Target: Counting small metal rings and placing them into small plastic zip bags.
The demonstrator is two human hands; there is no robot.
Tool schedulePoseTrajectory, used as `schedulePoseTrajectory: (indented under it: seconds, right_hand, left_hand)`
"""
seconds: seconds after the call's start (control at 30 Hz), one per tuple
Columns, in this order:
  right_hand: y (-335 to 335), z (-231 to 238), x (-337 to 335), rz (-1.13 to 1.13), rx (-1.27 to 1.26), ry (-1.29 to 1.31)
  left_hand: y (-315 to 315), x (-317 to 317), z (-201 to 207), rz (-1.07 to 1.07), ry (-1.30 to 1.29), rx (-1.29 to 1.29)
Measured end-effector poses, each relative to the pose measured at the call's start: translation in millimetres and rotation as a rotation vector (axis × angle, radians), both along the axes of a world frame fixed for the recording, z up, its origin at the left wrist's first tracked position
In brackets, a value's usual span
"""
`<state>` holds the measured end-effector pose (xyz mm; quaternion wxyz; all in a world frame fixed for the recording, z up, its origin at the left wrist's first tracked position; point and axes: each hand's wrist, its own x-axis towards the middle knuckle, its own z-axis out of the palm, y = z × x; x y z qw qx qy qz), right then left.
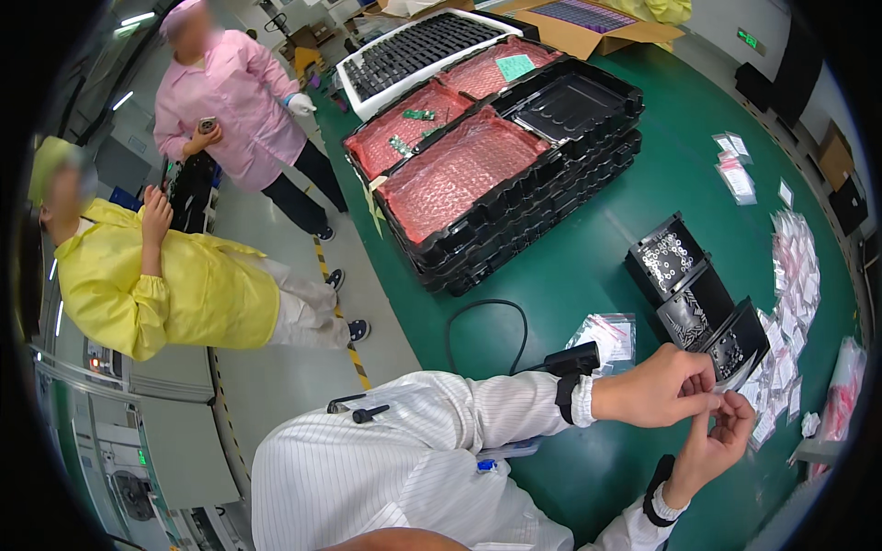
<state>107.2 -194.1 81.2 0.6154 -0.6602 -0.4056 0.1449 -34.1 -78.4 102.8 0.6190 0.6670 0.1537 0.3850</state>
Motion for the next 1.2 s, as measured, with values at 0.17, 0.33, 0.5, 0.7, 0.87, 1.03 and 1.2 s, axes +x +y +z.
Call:
schedulePoseTrajectory:
  seconds: [0.17, 0.33, 0.5, 0.7, 0.87, 1.03, 1.2]
  right_hand:
    - [-1.4, -2.7, 2.4, 0.019, -0.021, -0.071]
    - [-8.5, 15.9, 3.4, 0.217, -0.061, 0.139]
    - [-3.1, 20.4, 1.2, 0.186, -0.049, 0.124]
    - [-3.0, 17.4, -2.9, 0.151, -0.024, 0.15]
    - [-4.3, 10.1, -6.1, 0.13, -0.011, 0.111]
    - [-5.7, 8.9, -9.3, 0.041, -0.04, -0.052]
    - [-1.8, 15.7, -16.0, 0.038, -0.024, -0.045]
  left_hand:
    - [0.7, 1.0, -6.0, -0.009, -0.014, -0.036]
    - [1.8, -0.9, 1.7, -0.015, -0.025, -0.046]
    - [7.8, -6.3, 10.2, -0.158, -0.045, -0.282]
    - [7.5, -7.5, 7.0, -0.145, -0.032, -0.251]
    - [6.8, -4.7, -1.7, -0.084, -0.078, -0.179]
    - [10.2, -6.2, 3.6, -0.095, -0.043, -0.169]
    - [11.7, -6.7, 3.9, -0.07, -0.077, -0.226]
